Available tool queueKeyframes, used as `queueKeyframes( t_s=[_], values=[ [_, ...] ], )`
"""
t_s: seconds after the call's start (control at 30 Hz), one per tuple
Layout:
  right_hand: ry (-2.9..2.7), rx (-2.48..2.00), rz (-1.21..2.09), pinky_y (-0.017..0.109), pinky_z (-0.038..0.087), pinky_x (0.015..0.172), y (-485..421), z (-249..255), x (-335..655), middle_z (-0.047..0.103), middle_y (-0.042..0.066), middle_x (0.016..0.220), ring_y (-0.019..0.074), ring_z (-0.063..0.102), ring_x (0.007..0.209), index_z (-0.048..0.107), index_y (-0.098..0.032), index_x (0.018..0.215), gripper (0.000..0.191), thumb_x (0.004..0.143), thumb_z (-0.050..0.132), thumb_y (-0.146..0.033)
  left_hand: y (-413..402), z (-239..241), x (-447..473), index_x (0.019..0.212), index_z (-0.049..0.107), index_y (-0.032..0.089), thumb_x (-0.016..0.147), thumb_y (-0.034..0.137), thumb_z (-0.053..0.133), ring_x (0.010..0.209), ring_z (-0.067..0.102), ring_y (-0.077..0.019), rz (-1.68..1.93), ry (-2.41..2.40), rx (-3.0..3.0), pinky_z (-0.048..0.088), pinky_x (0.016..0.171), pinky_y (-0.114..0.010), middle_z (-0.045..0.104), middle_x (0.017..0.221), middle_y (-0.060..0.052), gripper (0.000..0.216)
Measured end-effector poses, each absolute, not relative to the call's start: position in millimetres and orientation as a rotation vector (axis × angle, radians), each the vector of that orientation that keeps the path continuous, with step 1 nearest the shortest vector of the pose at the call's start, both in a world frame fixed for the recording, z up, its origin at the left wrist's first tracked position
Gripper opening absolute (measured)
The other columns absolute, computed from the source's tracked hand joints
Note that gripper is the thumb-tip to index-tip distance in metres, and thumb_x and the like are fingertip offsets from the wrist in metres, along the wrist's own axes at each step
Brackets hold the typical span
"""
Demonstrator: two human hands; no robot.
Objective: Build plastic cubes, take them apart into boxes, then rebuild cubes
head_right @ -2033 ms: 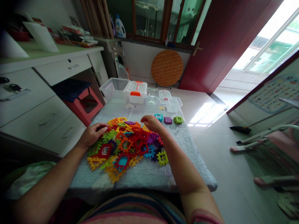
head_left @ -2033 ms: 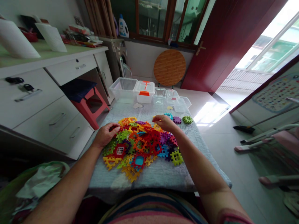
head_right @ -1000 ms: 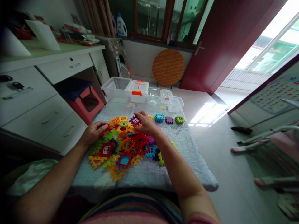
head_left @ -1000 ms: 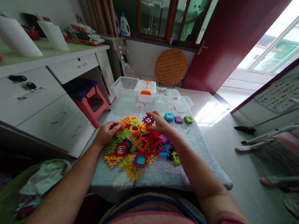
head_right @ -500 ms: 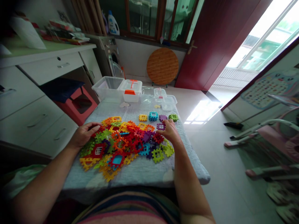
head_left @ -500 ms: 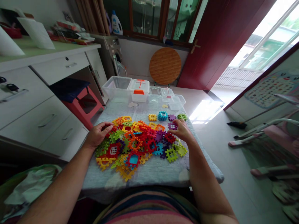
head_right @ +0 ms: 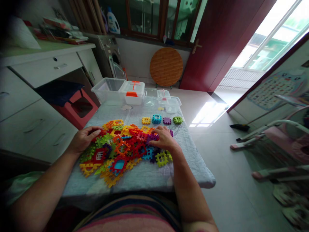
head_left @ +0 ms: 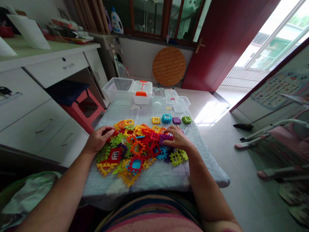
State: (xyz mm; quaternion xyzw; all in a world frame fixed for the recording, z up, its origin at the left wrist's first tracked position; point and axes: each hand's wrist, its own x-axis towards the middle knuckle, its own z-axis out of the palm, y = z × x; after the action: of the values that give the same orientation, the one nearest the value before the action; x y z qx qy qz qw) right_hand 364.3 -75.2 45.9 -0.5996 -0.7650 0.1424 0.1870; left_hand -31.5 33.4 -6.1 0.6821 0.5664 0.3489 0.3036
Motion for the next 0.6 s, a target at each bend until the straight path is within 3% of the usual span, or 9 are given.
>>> queueKeyframes(
  t_s=[0.1,0.37,0.43,0.6],
  values=[
    [-2.261,-1.762,0.358,0.045,0.04,0.094,-78,46,342,0.059,0.009,0.108,0.0291,0.049,0.105,0.066,-0.02,0.112,0.049,0.071,0.078,-0.044,33,-5,-31,0.099,0.071,0.019,0.079,0.055,0.061,0.093,0.066,-0.023,0.92,1.494,1.825,0.05,0.09,-0.031,0.074,0.097,-0.004,0.043],
    [-2.138,-1.551,0.41,0.037,0.042,0.09,-76,44,345,0.068,0.005,0.091,0.0215,0.059,0.09,0.07,-0.019,0.091,0.016,0.077,0.062,-0.02,29,-1,-30,0.1,0.071,0.018,0.078,0.054,0.062,0.089,0.067,-0.0228,0.906,1.494,1.794,0.052,0.082,-0.029,0.074,0.094,-0.003,0.043],
    [-2.055,-1.463,0.441,0.036,0.043,0.089,-74,44,350,0.07,0.005,0.089,0.0198,0.061,0.087,0.071,-0.02,0.087,0.016,0.079,0.057,-0.017,29,-2,-30,0.101,0.071,0.018,0.078,0.055,0.062,0.089,0.067,-0.0226,0.9,1.496,1.795,0.052,0.082,-0.029,0.074,0.094,-0.003,0.044],
    [-1.677,-1.405,0.589,0.034,0.048,0.084,-70,35,368,0.072,0.003,0.085,0.0187,0.064,0.084,0.072,-0.02,0.088,0.016,0.083,0.058,-0.027,29,-2,-30,0.101,0.07,0.018,0.077,0.055,0.062,0.087,0.067,-0.0222,0.892,1.515,1.795,0.052,0.081,-0.029,0.074,0.093,-0.003,0.045]
  ],
)
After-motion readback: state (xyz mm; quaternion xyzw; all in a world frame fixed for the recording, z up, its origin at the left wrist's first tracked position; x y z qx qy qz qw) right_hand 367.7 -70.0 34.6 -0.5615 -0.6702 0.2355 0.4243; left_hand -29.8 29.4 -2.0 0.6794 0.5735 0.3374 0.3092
